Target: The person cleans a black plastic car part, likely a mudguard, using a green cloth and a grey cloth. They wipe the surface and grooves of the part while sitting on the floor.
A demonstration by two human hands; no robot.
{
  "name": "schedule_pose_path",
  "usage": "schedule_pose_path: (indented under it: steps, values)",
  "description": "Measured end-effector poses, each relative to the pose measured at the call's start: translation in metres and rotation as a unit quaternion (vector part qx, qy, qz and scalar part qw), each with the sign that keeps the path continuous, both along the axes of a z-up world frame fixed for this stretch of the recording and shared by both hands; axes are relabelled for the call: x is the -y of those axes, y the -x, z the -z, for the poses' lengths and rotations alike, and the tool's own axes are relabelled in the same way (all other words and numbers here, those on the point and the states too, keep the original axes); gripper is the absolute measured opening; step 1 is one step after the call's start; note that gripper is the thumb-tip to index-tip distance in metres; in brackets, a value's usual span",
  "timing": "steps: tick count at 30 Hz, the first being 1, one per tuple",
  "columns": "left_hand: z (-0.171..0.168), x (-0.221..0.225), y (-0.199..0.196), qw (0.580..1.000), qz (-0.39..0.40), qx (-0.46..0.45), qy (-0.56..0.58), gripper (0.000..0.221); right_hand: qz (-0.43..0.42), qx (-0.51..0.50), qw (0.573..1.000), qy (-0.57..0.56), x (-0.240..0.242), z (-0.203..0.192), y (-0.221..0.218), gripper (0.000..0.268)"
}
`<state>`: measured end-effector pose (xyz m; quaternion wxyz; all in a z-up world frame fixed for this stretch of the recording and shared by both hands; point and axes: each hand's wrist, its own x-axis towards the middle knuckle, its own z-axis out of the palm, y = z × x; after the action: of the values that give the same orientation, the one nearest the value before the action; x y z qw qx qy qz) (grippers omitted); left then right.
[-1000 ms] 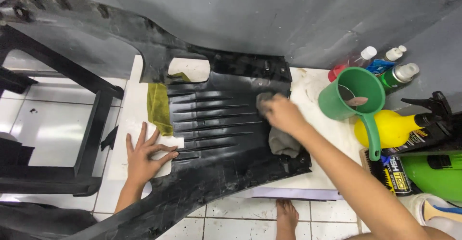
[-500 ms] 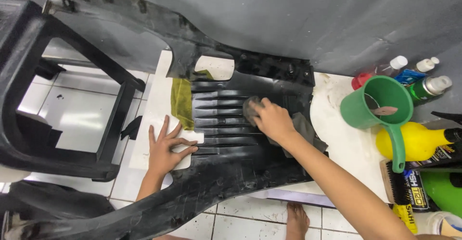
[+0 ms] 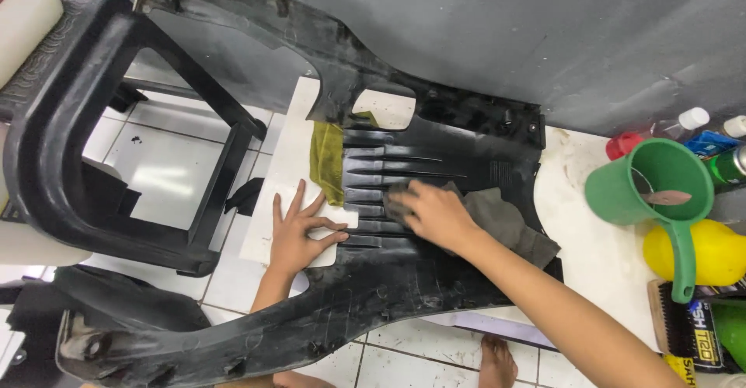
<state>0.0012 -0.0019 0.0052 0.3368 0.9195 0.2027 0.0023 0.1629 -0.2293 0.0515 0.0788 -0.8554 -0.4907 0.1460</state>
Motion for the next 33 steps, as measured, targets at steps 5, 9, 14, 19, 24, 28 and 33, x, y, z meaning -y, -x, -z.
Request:
schedule_pose_path:
  steps: [5, 9, 14, 19, 24, 28, 33]
  values:
    - [0.004, -0.002, 0.001, 1.0, 0.004, 0.002, -0.007, 0.023, 0.021, 0.022, 0.999, -0.039, -0.027, 0.017, 0.004, 0.037]
    - [0.003, -0.001, 0.001, 1.0, 0.003, 0.011, -0.001, 0.023, 0.031, 0.058, 0.997, -0.035, -0.047, 0.045, -0.002, 0.032]
    - [0.002, -0.003, 0.002, 1.0, 0.007, 0.008, 0.004, 0.024, 0.013, 0.059, 0.998, -0.008, -0.061, 0.017, 0.014, 0.039]
    - [-0.001, -0.003, 0.002, 1.0, -0.005, 0.014, 0.028, 0.023, 0.013, 0.063, 0.998, 0.027, -0.085, 0.01, 0.018, 0.05]
    - [-0.002, -0.003, 0.001, 1.0, 0.006, 0.003, 0.005, 0.025, -0.051, 0.079, 0.995, -0.036, -0.117, 0.029, 0.029, 0.06]
    - [-0.005, -0.004, 0.001, 1.0, 0.005, 0.003, 0.006, 0.023, -0.049, 0.163, 0.979, -0.11, -0.114, 0.046, 0.032, 0.03]
    - [-0.001, -0.006, 0.001, 1.0, 0.01, 0.01, 0.008, 0.024, -0.018, 0.022, 0.987, -0.158, -0.109, 0.057, 0.017, 0.02]
